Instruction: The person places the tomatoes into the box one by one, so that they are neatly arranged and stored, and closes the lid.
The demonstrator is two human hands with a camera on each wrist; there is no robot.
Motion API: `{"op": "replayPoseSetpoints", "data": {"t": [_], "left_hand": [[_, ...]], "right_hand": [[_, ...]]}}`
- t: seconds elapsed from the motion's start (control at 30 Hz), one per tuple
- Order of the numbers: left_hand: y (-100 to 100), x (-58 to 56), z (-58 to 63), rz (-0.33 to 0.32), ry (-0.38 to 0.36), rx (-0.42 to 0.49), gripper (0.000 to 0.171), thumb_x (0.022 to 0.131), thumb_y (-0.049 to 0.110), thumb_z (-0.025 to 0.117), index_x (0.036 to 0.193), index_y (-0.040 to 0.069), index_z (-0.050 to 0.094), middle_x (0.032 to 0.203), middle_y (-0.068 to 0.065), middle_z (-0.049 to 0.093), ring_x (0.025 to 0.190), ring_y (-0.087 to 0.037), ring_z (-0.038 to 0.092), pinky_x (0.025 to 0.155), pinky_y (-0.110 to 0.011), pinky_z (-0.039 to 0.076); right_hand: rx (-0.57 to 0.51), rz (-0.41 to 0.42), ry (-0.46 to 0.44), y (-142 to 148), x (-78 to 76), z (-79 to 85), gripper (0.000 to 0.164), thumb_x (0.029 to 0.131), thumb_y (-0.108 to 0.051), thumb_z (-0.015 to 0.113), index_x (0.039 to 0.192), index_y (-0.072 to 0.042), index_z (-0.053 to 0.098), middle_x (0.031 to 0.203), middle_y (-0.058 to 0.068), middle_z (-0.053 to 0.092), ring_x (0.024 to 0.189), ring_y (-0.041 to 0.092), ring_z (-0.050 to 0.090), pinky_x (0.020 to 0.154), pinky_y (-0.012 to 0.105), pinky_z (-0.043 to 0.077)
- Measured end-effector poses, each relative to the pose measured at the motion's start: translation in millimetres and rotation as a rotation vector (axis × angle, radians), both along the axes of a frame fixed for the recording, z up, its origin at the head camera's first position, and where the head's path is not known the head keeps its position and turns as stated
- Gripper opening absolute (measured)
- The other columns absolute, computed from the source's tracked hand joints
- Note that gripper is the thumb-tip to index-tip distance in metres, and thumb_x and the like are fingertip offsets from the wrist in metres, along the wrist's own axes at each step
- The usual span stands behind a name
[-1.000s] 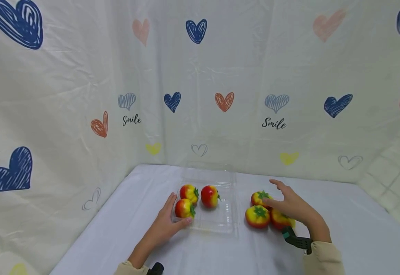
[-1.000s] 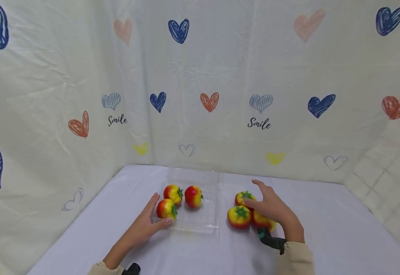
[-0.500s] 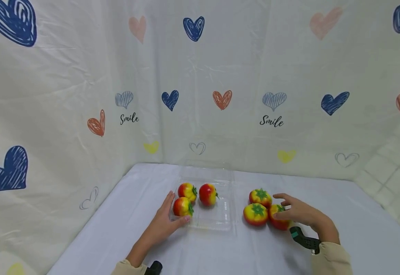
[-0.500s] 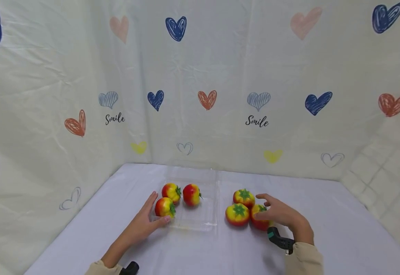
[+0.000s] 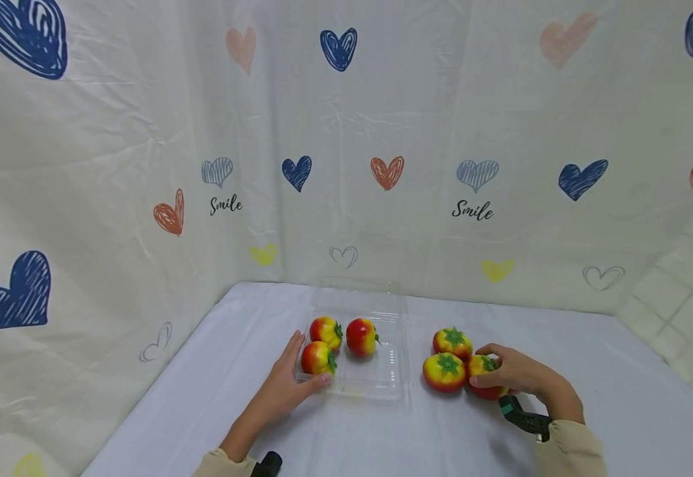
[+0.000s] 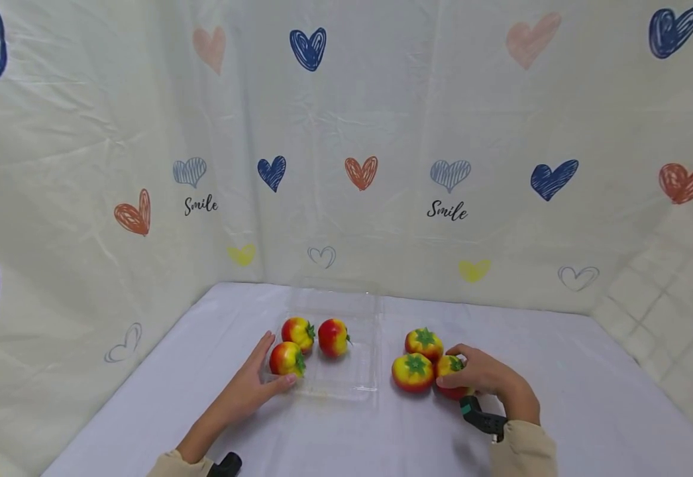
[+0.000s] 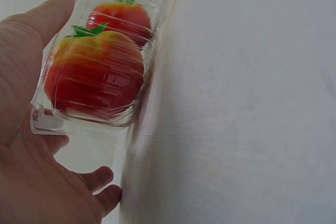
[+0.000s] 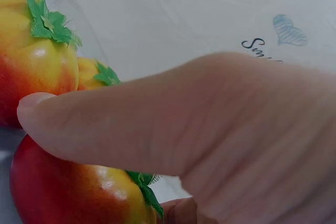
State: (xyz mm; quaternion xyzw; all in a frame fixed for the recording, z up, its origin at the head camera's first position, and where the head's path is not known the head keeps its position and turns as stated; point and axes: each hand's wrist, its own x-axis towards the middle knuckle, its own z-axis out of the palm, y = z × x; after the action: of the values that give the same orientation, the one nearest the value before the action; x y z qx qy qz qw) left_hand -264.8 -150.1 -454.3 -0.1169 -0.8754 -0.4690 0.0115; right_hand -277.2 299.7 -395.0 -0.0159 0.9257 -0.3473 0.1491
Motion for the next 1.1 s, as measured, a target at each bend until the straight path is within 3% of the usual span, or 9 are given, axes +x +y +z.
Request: {"op": "replayPoseSetpoints", "data": {"t": [0.2, 0.43, 0.63, 0.77, 1.1], "left_hand": [[0, 0.7, 0.3, 0.0, 0.003, 0.0, 0.11, 0.092, 0.055, 0.08, 0.17, 0.002, 0.022, 0.177, -0.018, 0.016, 0.16, -0.042, 0.021, 0.123, -0.069, 0.023], [0, -1.5, -0.2, 0.006, -0.005, -0.003, 0.111, 0.092, 0.058, 0.079, 0.17, 0.003, 0.021, 0.178, -0.017, 0.015, 0.16, -0.042, 0.021, 0.122, -0.069, 0.024], [0, -3.5, -4.0, 0.01, -0.012, -0.007, 0.113, 0.091, 0.059, 0.079, 0.171, 0.004, 0.021, 0.178, -0.015, 0.015, 0.161, -0.041, 0.02, 0.123, -0.068, 0.024], [-1, -3.7, -4.5, 0.01, -0.01, -0.004, 0.112, 0.092, 0.058, 0.079, 0.17, 0.003, 0.022, 0.178, -0.015, 0.015, 0.161, -0.041, 0.02, 0.122, -0.069, 0.024], [0, -3.3, -3.2, 0.012, -0.008, -0.003, 0.112, 0.092, 0.057, 0.079, 0.17, 0.003, 0.021, 0.178, -0.015, 0.015, 0.161, -0.041, 0.02, 0.123, -0.069, 0.023]], "right_hand": [[0.02, 0.007, 0.014, 2, 0.9, 1.8, 0.07, 0.095, -0.033, 0.081, 0.142, 0.009, 0.05, 0.126, 0.026, 0.059, 0.111, 0.041, 0.057, 0.091, 0.059, 0.058], [0.008, -0.013, 0.09, 14, 5.4, 8.7, 0.074, 0.099, -0.035, 0.077, 0.145, 0.012, 0.044, 0.124, 0.027, 0.059, 0.106, 0.036, 0.06, 0.087, 0.052, 0.062], [0.018, -0.05, 0.205, 18, 8.8, 19.6, 0.081, 0.1, -0.04, 0.074, 0.153, 0.009, 0.036, 0.137, 0.039, 0.052, 0.114, 0.049, 0.056, 0.091, 0.062, 0.058], [0.019, -0.073, 0.272, 11, 10.0, 26.7, 0.084, 0.1, -0.041, 0.075, 0.156, 0.005, 0.031, 0.142, 0.041, 0.048, 0.12, 0.057, 0.051, 0.094, 0.071, 0.054], [-0.037, -0.046, 0.391, -21, 10.7, 35.0, 0.086, 0.097, -0.037, 0.079, 0.154, 0.004, 0.03, 0.147, 0.04, 0.044, 0.126, 0.057, 0.051, 0.094, 0.066, 0.058]]}}
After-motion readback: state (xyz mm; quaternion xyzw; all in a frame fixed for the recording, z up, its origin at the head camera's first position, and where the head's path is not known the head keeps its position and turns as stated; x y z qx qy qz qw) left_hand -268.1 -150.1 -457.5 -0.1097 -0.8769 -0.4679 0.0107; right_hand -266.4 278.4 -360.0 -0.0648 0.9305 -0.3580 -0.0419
